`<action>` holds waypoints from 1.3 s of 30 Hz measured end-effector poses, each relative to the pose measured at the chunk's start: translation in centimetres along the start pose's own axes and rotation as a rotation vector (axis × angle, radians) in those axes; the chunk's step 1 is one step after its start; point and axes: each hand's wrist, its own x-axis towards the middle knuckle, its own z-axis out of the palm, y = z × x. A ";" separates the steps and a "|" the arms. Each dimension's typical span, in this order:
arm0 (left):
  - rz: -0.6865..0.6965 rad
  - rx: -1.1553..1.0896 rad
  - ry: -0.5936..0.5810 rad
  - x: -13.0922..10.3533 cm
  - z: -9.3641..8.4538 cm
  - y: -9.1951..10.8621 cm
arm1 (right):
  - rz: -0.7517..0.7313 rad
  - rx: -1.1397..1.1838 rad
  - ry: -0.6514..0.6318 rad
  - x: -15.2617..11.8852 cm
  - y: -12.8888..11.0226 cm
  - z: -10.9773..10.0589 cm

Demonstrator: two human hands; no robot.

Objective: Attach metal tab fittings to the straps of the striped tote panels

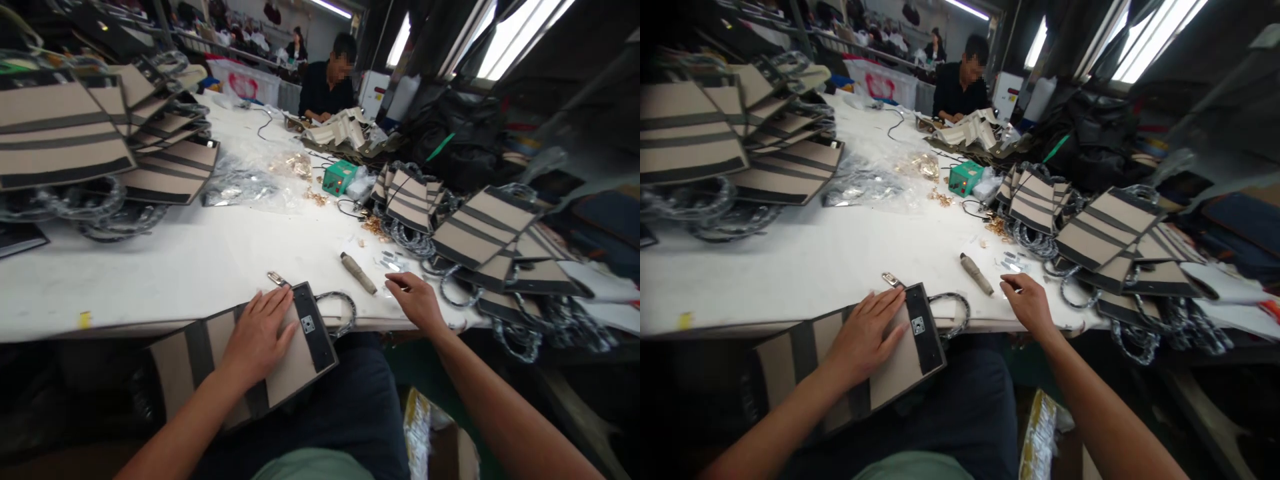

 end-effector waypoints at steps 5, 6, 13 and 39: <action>0.055 0.025 0.088 0.2 1.0 -1.0 | 0.150 -0.218 0.056 3.1 5.7 -2.4; 0.060 0.025 0.098 0.2 1.1 -1.1 | 0.157 -0.238 0.047 3.7 6.3 -2.4; 0.066 0.040 0.098 0.0 1.2 -1.3 | 0.175 -0.372 -0.070 6.6 6.8 0.2; -0.068 -0.118 0.005 -0.2 -0.5 0.5 | -0.390 0.203 -0.717 3.1 -14.2 10.2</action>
